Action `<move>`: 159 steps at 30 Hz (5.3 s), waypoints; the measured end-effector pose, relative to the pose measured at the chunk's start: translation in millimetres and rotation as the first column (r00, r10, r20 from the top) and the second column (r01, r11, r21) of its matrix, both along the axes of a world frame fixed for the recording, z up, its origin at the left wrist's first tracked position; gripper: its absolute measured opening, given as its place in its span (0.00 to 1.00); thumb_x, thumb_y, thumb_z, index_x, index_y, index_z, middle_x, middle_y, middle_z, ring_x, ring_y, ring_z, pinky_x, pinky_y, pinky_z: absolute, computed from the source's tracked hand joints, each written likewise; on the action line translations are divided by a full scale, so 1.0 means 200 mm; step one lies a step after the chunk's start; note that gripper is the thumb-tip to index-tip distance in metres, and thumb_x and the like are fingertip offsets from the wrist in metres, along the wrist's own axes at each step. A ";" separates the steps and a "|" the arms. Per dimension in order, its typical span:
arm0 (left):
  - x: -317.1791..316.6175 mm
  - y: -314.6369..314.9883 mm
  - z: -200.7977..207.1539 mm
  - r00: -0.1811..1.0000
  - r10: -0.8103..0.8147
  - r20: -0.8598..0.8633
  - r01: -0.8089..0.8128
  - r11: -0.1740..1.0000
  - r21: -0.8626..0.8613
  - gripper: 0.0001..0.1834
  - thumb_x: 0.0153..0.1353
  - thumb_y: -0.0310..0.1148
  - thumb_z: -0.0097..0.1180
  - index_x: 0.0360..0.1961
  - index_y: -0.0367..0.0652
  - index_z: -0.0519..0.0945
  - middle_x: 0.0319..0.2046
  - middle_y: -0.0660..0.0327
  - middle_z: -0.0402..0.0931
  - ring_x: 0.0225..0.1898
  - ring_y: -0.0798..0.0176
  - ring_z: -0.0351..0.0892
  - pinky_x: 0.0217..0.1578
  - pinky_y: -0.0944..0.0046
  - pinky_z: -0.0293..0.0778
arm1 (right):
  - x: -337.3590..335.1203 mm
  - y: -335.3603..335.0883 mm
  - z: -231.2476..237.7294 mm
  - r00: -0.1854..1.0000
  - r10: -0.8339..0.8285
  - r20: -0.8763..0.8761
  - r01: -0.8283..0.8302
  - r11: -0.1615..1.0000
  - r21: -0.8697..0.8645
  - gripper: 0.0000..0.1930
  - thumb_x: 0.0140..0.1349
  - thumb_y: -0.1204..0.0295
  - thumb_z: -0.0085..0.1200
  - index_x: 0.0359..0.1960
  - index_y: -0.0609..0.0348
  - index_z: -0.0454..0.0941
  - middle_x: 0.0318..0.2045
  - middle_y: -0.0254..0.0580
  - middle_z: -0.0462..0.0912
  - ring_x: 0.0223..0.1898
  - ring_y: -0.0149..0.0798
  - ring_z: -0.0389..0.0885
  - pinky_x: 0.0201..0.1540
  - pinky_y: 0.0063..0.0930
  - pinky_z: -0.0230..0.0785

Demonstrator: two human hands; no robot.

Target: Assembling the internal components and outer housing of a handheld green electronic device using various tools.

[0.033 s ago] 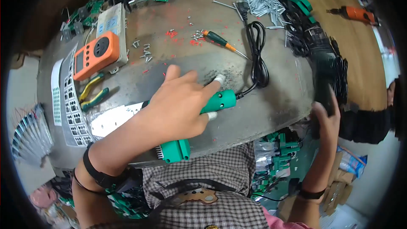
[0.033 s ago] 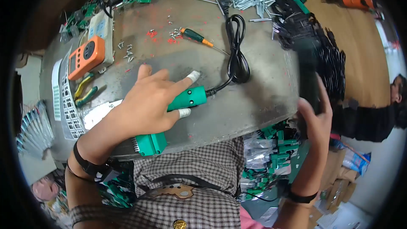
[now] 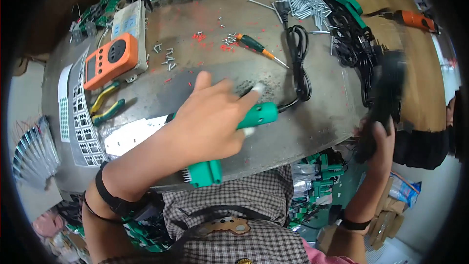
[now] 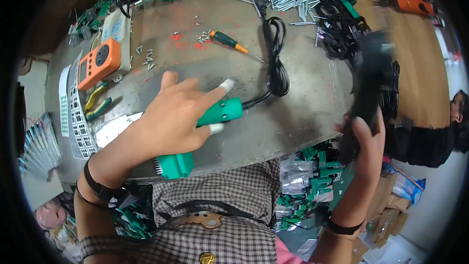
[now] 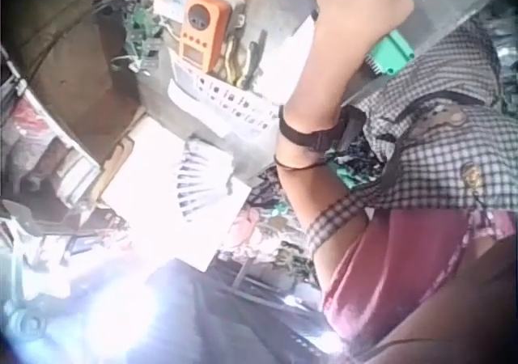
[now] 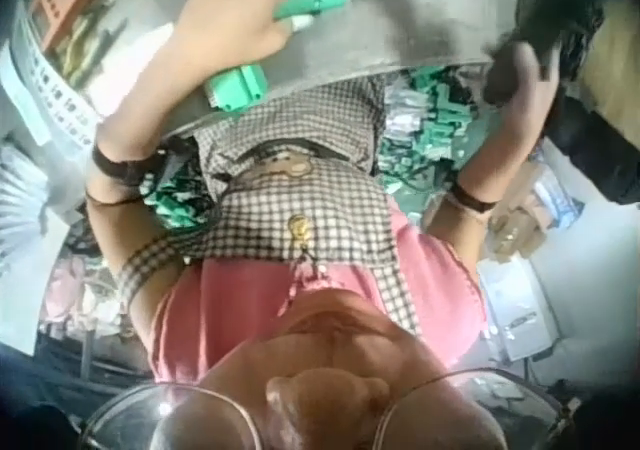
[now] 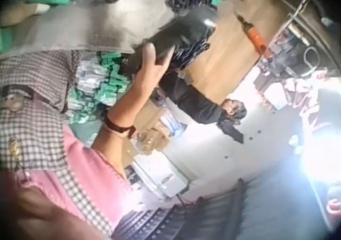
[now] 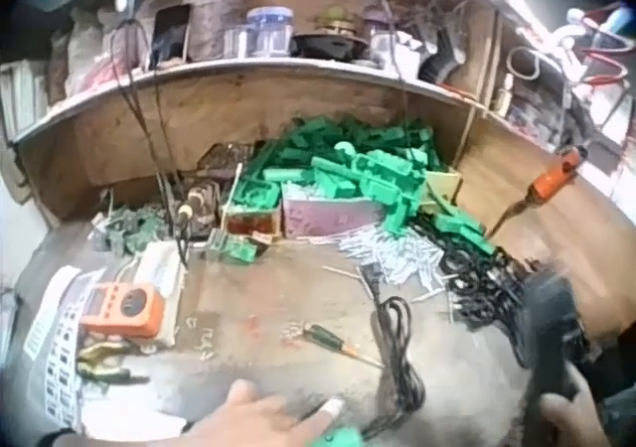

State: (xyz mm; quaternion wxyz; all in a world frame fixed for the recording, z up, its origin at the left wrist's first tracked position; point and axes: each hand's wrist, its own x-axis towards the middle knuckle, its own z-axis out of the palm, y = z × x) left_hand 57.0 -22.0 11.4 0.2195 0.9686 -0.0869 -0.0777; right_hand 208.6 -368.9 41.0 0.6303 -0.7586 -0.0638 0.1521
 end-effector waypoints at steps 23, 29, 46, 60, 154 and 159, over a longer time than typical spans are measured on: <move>0.22 -0.16 -0.04 0.992 -0.018 -0.125 0.066 0.917 0.393 0.43 0.65 0.56 0.52 0.70 0.31 0.64 0.32 0.56 0.80 0.43 0.57 0.76 0.56 0.58 0.57 | -0.07 0.89 0.12 0.764 0.465 0.447 -0.631 0.683 0.368 0.15 0.65 0.52 0.48 0.36 0.50 0.65 0.21 0.33 0.70 0.19 0.31 0.69 0.28 0.31 0.65; 0.24 -0.19 0.01 0.975 -0.066 -0.214 0.150 0.901 0.406 0.42 0.67 0.55 0.50 0.70 0.31 0.63 0.31 0.57 0.80 0.42 0.57 0.77 0.56 0.58 0.58 | 0.17 0.96 0.11 0.182 0.858 0.481 -0.941 0.011 0.337 0.15 0.62 0.54 0.54 0.37 0.50 0.66 0.20 0.32 0.70 0.18 0.30 0.70 0.27 0.31 0.67; 0.21 -0.19 -0.03 0.998 0.033 -0.056 -0.006 0.902 0.432 0.43 0.66 0.54 0.51 0.68 0.26 0.64 0.30 0.57 0.80 0.39 0.56 0.76 0.56 0.55 0.58 | 0.05 0.97 0.10 0.660 0.637 0.397 -0.751 0.552 0.362 0.14 0.64 0.53 0.46 0.32 0.47 0.63 0.20 0.32 0.68 0.19 0.30 0.66 0.28 0.30 0.62; 0.06 -0.09 -0.15 0.872 0.144 0.469 -0.122 0.989 -0.078 0.38 0.54 0.51 0.65 0.61 0.36 0.73 0.52 0.48 0.77 0.58 0.49 0.73 0.58 0.46 0.65 | -0.31 0.66 0.46 0.770 -0.072 0.635 -0.318 0.819 0.478 0.28 0.66 0.58 0.41 0.40 0.82 0.74 0.33 0.64 0.83 0.24 0.39 0.79 0.24 0.29 0.70; -0.06 0.19 -0.02 0.828 0.223 -0.515 -0.559 0.238 -0.794 0.21 0.65 0.24 0.59 0.58 0.34 0.71 0.40 0.58 0.84 0.45 0.66 0.82 0.48 0.64 0.76 | -0.11 0.75 0.19 0.920 0.142 0.364 -0.362 0.660 0.658 0.24 0.66 0.51 0.44 0.49 0.60 0.70 0.21 0.33 0.70 0.18 0.29 0.64 0.27 0.30 0.61; -0.08 0.20 -0.05 0.764 0.135 -0.631 -0.645 0.169 -0.745 0.23 0.67 0.27 0.59 0.60 0.30 0.69 0.44 0.55 0.85 0.46 0.67 0.82 0.50 0.66 0.76 | -0.14 0.76 0.19 0.908 0.191 0.372 -0.403 0.638 0.656 0.24 0.66 0.51 0.45 0.49 0.60 0.70 0.21 0.32 0.69 0.19 0.29 0.64 0.27 0.29 0.62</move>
